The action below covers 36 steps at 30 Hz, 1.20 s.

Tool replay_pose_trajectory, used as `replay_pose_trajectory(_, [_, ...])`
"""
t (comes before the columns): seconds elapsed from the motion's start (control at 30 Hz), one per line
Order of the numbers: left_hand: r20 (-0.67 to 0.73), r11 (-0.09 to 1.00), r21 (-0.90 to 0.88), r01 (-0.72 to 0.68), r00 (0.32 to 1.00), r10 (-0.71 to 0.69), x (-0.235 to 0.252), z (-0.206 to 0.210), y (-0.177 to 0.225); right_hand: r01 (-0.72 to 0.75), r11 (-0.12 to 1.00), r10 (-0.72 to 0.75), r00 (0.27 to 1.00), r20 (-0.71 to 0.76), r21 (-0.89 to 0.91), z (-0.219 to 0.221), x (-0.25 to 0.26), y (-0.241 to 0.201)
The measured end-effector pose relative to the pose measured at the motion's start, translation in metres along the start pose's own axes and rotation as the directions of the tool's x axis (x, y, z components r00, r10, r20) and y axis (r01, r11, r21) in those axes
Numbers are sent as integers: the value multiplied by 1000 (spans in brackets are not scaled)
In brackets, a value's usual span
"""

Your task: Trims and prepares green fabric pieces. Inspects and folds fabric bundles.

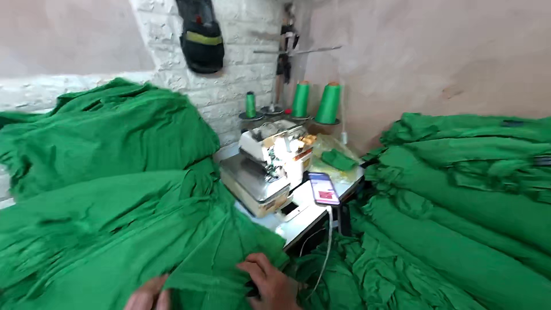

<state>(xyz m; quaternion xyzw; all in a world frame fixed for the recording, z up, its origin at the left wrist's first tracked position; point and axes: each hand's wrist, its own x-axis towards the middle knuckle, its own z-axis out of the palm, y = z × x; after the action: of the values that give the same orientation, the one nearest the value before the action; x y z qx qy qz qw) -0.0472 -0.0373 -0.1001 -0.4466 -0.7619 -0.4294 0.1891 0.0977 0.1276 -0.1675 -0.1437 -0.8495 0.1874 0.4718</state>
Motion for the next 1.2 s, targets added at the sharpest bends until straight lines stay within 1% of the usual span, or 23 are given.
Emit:
replay_pose_trajectory(0.03, [-23,997,73,-21,999,23,0,-3,-8,62,998,-62,998,-1,-1,0,-7,2])
replay_pose_trajectory(0.1, [-77,987,151,-47,995,60,-6,-1,-22,183,983,-183,983,3,-14,-2,-20,13])
replay_pose_trajectory(0.13, [-70,984,173,-46,996,59,-11,0,-27,221,975,-221,975,26,14,-3,-25,18])
replay_pose_trajectory(0.17, [-28,979,199,-36,999,43,-16,1,-34,243,967,-248,966,76,79,-5,-28,22])
replay_pose_trajectory(0.2, [30,973,228,-14,1000,7,-23,2,-41,241,955,-268,952,148,176,-7,-30,25])
replay_pose_trajectory(0.27, [83,957,284,53,993,-79,-33,-2,-48,137,924,-244,931,273,358,-15,-32,26])
replay_pose_trajectory(0.3, [68,951,297,87,991,-112,-34,-5,-46,70,907,-207,933,294,415,-19,-30,25])
replay_pose_trajectory(0.33, [23,948,294,123,990,-136,-34,-8,-42,8,896,-158,941,301,445,-24,-27,22])
replay_pose_trajectory(0.4, [-77,955,230,185,982,-171,-34,-10,-27,-67,898,-62,959,276,435,-30,-18,17])
replay_pose_trajectory(0.43, [-88,967,153,204,977,-193,-33,-9,-18,-85,905,-24,967,252,416,-30,-12,14])
replay_pose_trajectory(0.5, [-17,971,-75,229,973,-231,-33,-2,0,-90,921,9,978,210,378,-25,-2,7])
replay_pose_trajectory(0.53, [54,960,-163,227,974,-221,-34,3,7,-77,926,4,981,194,371,-20,1,4])
replay_pose_trajectory(0.57, [125,956,-208,205,975,-182,-36,10,12,-61,929,-8,983,185,366,-14,2,2])
replay_pose_trajectory(0.63, [239,982,-153,114,968,-75,-40,24,12,-43,948,-22,980,200,316,-2,-1,0])
replay_pose_trajectory(0.7, [238,996,-90,16,971,6,-49,33,2,-38,972,-22,968,249,233,6,-6,2])
replay_pose_trajectory(0.73, [248,995,-104,8,968,18,-51,29,-2,-48,971,-15,965,261,235,7,-7,4])
replay_pose_trajectory(0.8, [340,980,-189,58,940,10,-53,13,-8,-90,952,4,959,285,291,4,-6,8])
replay_pose_trajectory(0.87, [437,954,-268,137,900,-6,-53,-5,-9,-164,921,35,938,345,354,-3,-4,8])
replay_pose_trajectory(0.9, [447,944,-288,160,894,-15,-52,-10,-8,-204,908,58,927,371,367,-8,-1,6])
replay_pose_trajectory(0.97, [419,936,-290,199,906,-63,-51,-15,-4,-278,894,117,901,418,350,-18,6,1])
replay_pose_trajectory(1.07, [248,950,-231,210,957,-151,-51,-5,4,-321,852,124,890,438,412,-23,11,-5])
replay_pose_trajectory(1.13, [149,962,-225,157,981,-125,-51,8,9,-321,814,104,900,423,484,-18,12,-7])
replay_pose_trajectory(1.2, [151,970,-225,94,987,-61,-50,20,14,-323,793,102,907,410,517,-13,10,-10])
